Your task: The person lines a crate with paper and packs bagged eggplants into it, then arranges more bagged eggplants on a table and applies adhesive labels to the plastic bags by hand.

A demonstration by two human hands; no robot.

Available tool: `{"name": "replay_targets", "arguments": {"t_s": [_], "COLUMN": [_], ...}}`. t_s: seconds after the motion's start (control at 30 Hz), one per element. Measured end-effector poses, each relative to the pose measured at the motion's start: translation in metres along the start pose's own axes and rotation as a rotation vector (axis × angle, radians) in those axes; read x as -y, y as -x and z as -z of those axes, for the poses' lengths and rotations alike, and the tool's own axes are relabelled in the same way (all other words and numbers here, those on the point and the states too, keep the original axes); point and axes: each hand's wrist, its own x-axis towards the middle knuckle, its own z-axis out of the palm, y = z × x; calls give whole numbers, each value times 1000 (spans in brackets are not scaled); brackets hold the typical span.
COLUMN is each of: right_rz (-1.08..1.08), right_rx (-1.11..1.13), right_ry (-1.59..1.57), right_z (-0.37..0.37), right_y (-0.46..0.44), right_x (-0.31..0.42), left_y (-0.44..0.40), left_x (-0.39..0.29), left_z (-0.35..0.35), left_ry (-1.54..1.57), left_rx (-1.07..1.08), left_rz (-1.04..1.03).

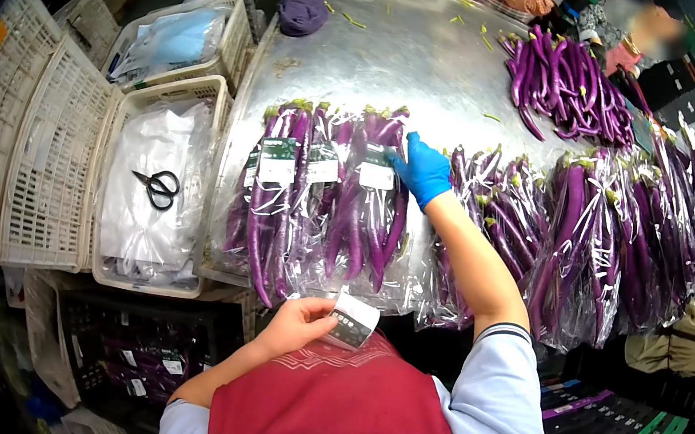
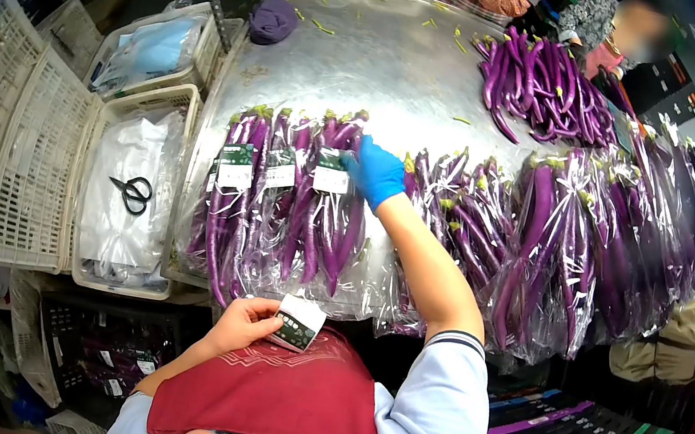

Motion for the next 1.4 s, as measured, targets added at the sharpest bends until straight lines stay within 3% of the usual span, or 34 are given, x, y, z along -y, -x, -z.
{"name": "replay_targets", "arguments": {"t_s": [0.03, 0.1, 0.23, 0.3, 0.37, 0.4, 0.57, 0.6, 0.63, 0.7, 0.77, 0.83, 0.97, 1.03, 1.07, 1.1, 1.17, 1.23, 1.3, 1.33, 1.4], "right_rz": [-52, -125, -259, -268, 118, 51, -293, -186, -246, -342, -402, -291, -201, -83, -116, -1, -45, 0, 101, -65, -16], "right_rx": [-58, -142, -71, 2, -404, -213, 815, 815, 854, 727, 501, 224, -88, 42, 88, 174, 540, 618, 792, 844, 844], "right_ry": [50, -182, -280, -219, -77, -208, -795, -869, -902, -1112, -1079, -956, -917, -916, -1070, -1102, -1573, -1398, -1508, -1373, -1409], "right_z": [11, 32, 99, 69, 37, 38, 93, 94, 95, 88, 68, 44, 12, 36, 53, 66, 110, 107, 103, 112, 100], "right_y": [-2, -7, 42, 83, 128, 135, 164, 167, 164, 160, 147, 138, 129, 136, 140, 142, 147, 154, 161, 164, 169], "right_x": [-3, -31, -76, -112, -114, -98, 33, 42, 47, 43, 25, 11, 25, 46, 62, 67, 82, 66, 50, 49, 30], "left_y": [0, 1, 3, 1, 0, -3, -6, -5, -3, 5, 14, 21, 26, 25, 21, 15, 5, -3, -11, -13, -15], "left_x": [-1, -3, 0, 0, -5, -4, -11, -10, -10, -15, -12, -12, -9, -11, -9, -7, -8, -15, -24, -29, -44], "left_z": [0, 0, 5, 6, 5, 3, -4, -4, -3, 3, 12, 22, 23, 14, 11, 7, -4, -17, -27, -31, -28], "left_ry": [-10, -28, 8, -4, 42, 54, 122, 113, 104, 101, 253, 318, 305, 272, 225, 178, 72, 102, 121, 176, 110], "left_rx": [-8, -16, -24, 2, 11, 17, 30, 30, 30, 46, 70, 11, -27, -22, 9, 40, 124, 182, 196, 189, 213], "left_rz": [-2, -8, 15, 28, 55, -60, -124, -111, -99, -104, -74, -131, -193, -119, -116, -110, -103, -93, -106, -102, -59]}}
